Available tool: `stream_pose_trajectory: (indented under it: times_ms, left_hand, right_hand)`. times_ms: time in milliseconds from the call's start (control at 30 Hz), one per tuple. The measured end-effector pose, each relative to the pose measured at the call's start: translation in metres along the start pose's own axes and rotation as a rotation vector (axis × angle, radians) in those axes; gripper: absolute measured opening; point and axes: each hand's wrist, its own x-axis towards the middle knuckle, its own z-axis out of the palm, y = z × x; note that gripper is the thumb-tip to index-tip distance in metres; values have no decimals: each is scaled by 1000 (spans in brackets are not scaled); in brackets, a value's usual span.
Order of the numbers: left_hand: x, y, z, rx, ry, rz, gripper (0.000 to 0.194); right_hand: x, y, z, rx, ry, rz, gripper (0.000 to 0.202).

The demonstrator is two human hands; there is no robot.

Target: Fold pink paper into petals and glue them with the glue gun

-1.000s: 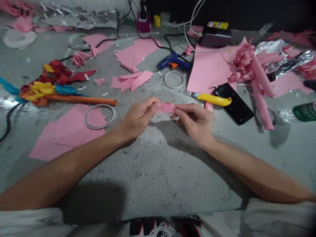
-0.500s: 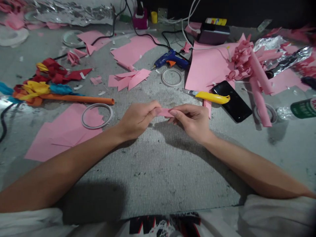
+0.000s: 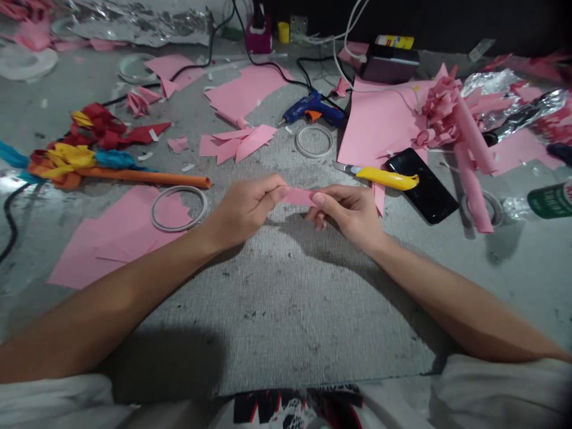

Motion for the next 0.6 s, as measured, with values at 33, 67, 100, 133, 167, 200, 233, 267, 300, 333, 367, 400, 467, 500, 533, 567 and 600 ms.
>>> stream_pose_trajectory:
  times_ms: [33, 67, 100, 133, 167, 200, 233, 267, 300, 333, 367, 400, 467, 500, 533, 567, 600]
  left_hand:
    - [0, 0, 0, 5, 1, -2, 26]
    - [1, 0, 0, 6, -1, -6, 27]
    - [1, 0, 0, 5, -5, -12, 27]
    - [1, -1, 0, 4, -7, -16, 28]
    - [2, -1, 0, 2, -7, -19, 29]
    - [2, -2, 0, -1, -7, -19, 29]
    - [2, -2, 0, -5, -7, -15, 29]
    - [2, -2, 0, -10, -6, -10, 29]
    - [2, -2, 0, -13, -7, -5, 29]
    - [2, -2, 0, -15, -10, -6, 30]
    - [3, -3, 0, -15, -13, -10, 31]
    - [3, -3, 0, -15, -17, -15, 32]
    - [5, -5, 0, -16, -24, -27, 35]
    - [6, -6, 0, -19, -25, -30, 36]
    - [7, -6, 1, -22, -24, -33, 37]
    - [8, -7, 1, -24, -22, -34, 37]
    - [8, -7, 2, -27, -21, -36, 37]
  right_hand:
    - [0, -1, 0, -1, -21, 16, 39]
    - [0, -1, -1, -9, -38, 22, 42]
    - [0, -2, -1, -16, -47, 17, 44]
    - [0, -3, -1, -24, -55, 7, 45]
    - [0, -3, -1, -32, -59, -3, 45]
    - [-1, -3, -2, -41, -64, -10, 44]
    - [-1, -4, -2, -53, -71, -16, 43]
    - [-1, -3, -2, -61, -76, -19, 43]
    - [-1, -3, -2, -65, -80, -17, 44]
    - [-1, -2, -2, -64, -84, -11, 45]
    - [-1, -1, -3, -54, -87, -3, 46]
    - [0, 1, -3, -40, -88, 8, 47]
    - [1, 3, -4, -17, -89, 29, 49]
    - [2, 4, -4, -11, -88, 34, 49]
    - [2, 5, -5, -8, -84, 34, 50]
    - [3, 5, -5, -9, -79, 33, 50]
    - [3, 5, -6, -15, -73, 32, 51]
